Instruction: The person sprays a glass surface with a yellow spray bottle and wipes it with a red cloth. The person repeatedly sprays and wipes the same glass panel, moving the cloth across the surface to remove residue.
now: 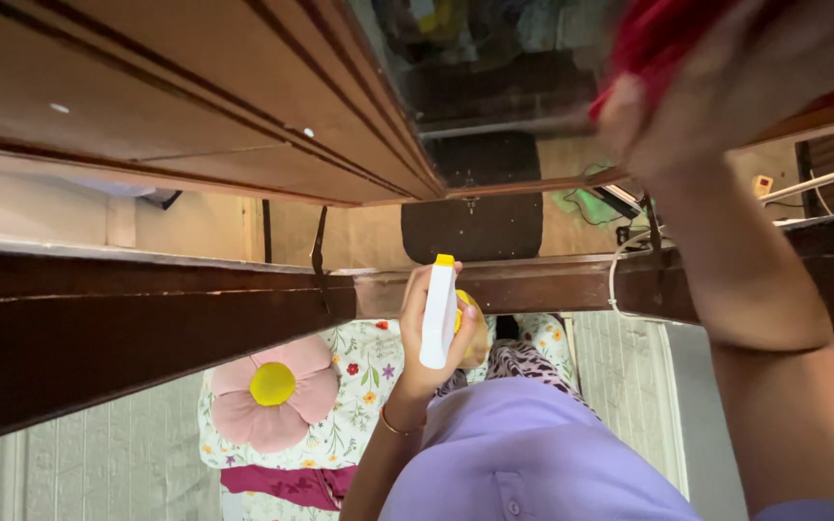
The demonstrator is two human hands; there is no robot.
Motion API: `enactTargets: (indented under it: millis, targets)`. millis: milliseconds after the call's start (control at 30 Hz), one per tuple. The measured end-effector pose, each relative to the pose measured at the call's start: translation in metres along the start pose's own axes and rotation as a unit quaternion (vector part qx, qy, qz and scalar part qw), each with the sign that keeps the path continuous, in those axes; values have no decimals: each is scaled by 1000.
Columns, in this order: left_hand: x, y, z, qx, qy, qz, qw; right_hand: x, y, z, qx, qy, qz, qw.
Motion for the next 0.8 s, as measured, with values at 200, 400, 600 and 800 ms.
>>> enactTargets:
  millis: [200, 400, 600, 800]
  targets:
    - [9, 1, 4, -17, -23, 11, 1000, -17, 24, 82, -167, -190, -86, 964]
    - [15, 3, 7, -2, -14, 9, 1000, -72, 59, 127, -146, -357, -73, 920]
    - [18, 5, 7, -20, -17, 21, 999, -158, 137, 136, -150, -442, -86, 880]
    - [13, 5, 2, -1, -22, 15, 1000, -227, 209, 135, -224, -579, 50, 782]
Point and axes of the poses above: each hand's wrist, its own x-axis towards the middle knuckle, its own y-axis out of the palm, z = x × y, the point moved 8 cm from there along x, towards the middle knuckle, and after that the axes turned 15 degrees about z, right-handed, at the moved point
